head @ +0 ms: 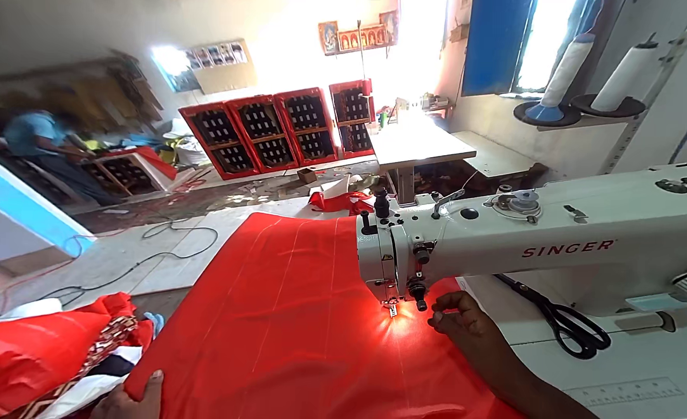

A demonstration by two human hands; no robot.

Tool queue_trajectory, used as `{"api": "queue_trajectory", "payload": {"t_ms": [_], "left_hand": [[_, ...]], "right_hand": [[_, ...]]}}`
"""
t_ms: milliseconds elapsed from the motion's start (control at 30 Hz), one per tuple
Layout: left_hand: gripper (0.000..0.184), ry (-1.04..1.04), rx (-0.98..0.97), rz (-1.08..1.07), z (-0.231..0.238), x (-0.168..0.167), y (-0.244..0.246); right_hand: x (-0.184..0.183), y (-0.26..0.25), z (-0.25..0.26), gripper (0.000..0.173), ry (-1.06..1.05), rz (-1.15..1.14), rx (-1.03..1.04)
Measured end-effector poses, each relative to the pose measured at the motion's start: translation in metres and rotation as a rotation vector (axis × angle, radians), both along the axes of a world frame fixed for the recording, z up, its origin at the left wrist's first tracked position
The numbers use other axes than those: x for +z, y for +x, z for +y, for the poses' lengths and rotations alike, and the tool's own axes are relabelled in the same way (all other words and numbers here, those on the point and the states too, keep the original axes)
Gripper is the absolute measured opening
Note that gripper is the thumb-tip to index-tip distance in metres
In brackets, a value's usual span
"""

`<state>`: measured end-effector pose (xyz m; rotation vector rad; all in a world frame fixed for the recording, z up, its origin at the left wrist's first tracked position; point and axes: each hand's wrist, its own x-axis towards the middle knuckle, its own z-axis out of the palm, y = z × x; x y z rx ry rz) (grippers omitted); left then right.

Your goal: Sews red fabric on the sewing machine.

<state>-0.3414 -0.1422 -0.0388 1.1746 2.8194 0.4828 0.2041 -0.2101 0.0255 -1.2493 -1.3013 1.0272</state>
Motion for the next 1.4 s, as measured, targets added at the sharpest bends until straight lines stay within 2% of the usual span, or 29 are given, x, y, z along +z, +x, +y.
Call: {"api": "queue_trajectory", "payload": {"t_ms": [100,167,267,500,867,1400], "left_hand": [[0.078,0.061,-0.032,0.001,0.0,-0.003,-0.002],[0.077,0.066,-0.043,-0.005,-0.006,0.006,0.011],[0.08,0.053,-0.044,0.003,-0.017,0.017,0.028],[0.09,0.025,-0.02,-0.026,-0.021,0.019,0.03],[0.092,0.002,-0.004,-0.024,0.003,0.022,0.031],[0.094,-0.003,0.0,-0.031,0.061,0.02,0.033]], "right_hand": [[-0.029,0.005,-0.004,0.034,0.089,-0.389,0.292],[-0.045,0.004,-0.008,0.039,0.148,-0.645,0.497],[-0.056,0.005,-0.016,0.043,0.207,-0.906,0.584],[-0.05,0.018,-0.014,0.048,0.182,-0.932,0.647],[-0.054,0.017,-0.004,0.051,0.197,-0.93,0.587],[-0.051,0.022,0.052,0.049,0.139,-0.968,0.606]]}}
